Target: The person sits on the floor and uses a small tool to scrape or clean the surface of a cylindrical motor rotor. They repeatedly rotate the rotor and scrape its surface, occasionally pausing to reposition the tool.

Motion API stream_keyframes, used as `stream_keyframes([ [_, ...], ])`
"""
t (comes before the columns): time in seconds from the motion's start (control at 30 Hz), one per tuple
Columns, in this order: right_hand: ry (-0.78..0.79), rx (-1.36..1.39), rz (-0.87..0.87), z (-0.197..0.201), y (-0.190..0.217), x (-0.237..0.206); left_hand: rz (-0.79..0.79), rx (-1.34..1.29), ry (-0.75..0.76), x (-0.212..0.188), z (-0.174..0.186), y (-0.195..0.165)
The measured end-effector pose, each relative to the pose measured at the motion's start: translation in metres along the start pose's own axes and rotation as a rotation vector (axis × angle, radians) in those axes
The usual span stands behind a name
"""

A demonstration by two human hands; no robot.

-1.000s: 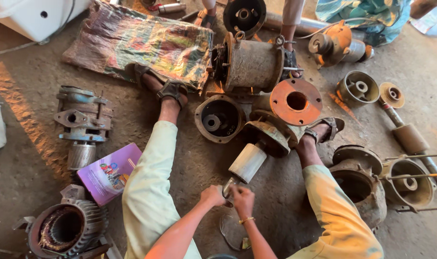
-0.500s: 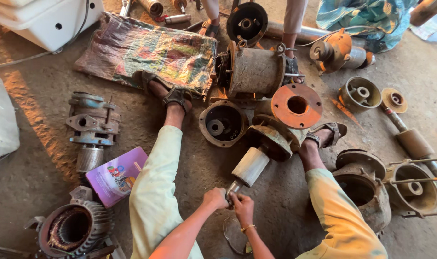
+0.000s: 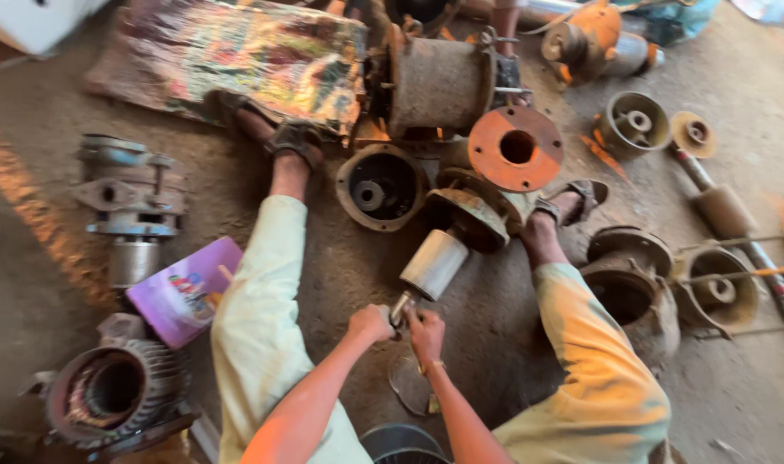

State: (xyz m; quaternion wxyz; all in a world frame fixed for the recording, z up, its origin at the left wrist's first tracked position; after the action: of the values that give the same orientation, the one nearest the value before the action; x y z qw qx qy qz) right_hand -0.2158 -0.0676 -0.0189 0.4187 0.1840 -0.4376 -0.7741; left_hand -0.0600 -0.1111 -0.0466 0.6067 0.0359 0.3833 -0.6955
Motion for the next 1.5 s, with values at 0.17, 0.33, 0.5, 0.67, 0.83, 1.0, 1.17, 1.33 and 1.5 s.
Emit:
stream_keyframes([
  [0.17,-0.006,-0.11,-0.064,-0.003,-0.004,-0.002,0.01,0.01,0.001,0.0,0.004,0.003],
  [0.33,0.091,-0.106,-0.026,-0.011,-0.014,-0.003,0.0,0.023,0.024,0.005,-0.002,0.006],
  [0.5,-0.032,0.02,-0.063,-0.009,-0.02,0.008,0.015,0.032,0.002,0.007,-0.004,0.007],
  [0.67,-0.027,0.036,0.117,-0.011,-0.005,0.003,0.064,-0.009,0.002,0.007,-0.002,0.011],
  [0.83,-0.043,-0.154,-0.058,-0.008,-0.02,0.003,0.096,-0.05,-0.037,0.004,-0.008,0.015],
  [1.0,0.065,-0.051,-0.058,-0.016,-0.014,0.001,0.089,-0.1,-0.127,0.002,-0.011,0.012],
  [1.17,-0.033,-0.233,-0.083,-0.006,-0.011,0.004,0.081,-0.079,-0.075,-0.001,-0.01,0.01],
  [1.33,0.082,-0.056,-0.007,-0.015,-0.003,0.002,0.067,-0.08,-0.079,-0.003,-0.003,0.008],
  [1.5,0.002,-0.257,0.059,-0.009,0.006,0.002,0.067,-0.057,-0.044,-0.001,-0.007,0.009],
])
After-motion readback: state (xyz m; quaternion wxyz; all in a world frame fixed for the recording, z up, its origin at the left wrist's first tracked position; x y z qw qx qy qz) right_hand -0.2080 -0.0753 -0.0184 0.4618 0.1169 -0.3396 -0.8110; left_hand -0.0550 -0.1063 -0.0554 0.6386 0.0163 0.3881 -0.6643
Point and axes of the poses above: each hand's wrist, its own x-axis towards the middle knuckle, its own z-axis out of the back of the hand, y = z × x, the point moved 7 cm from there along x, towards the middle knuckle, and after that the axes turned 12 degrees about -y, right-handed, at the moved point
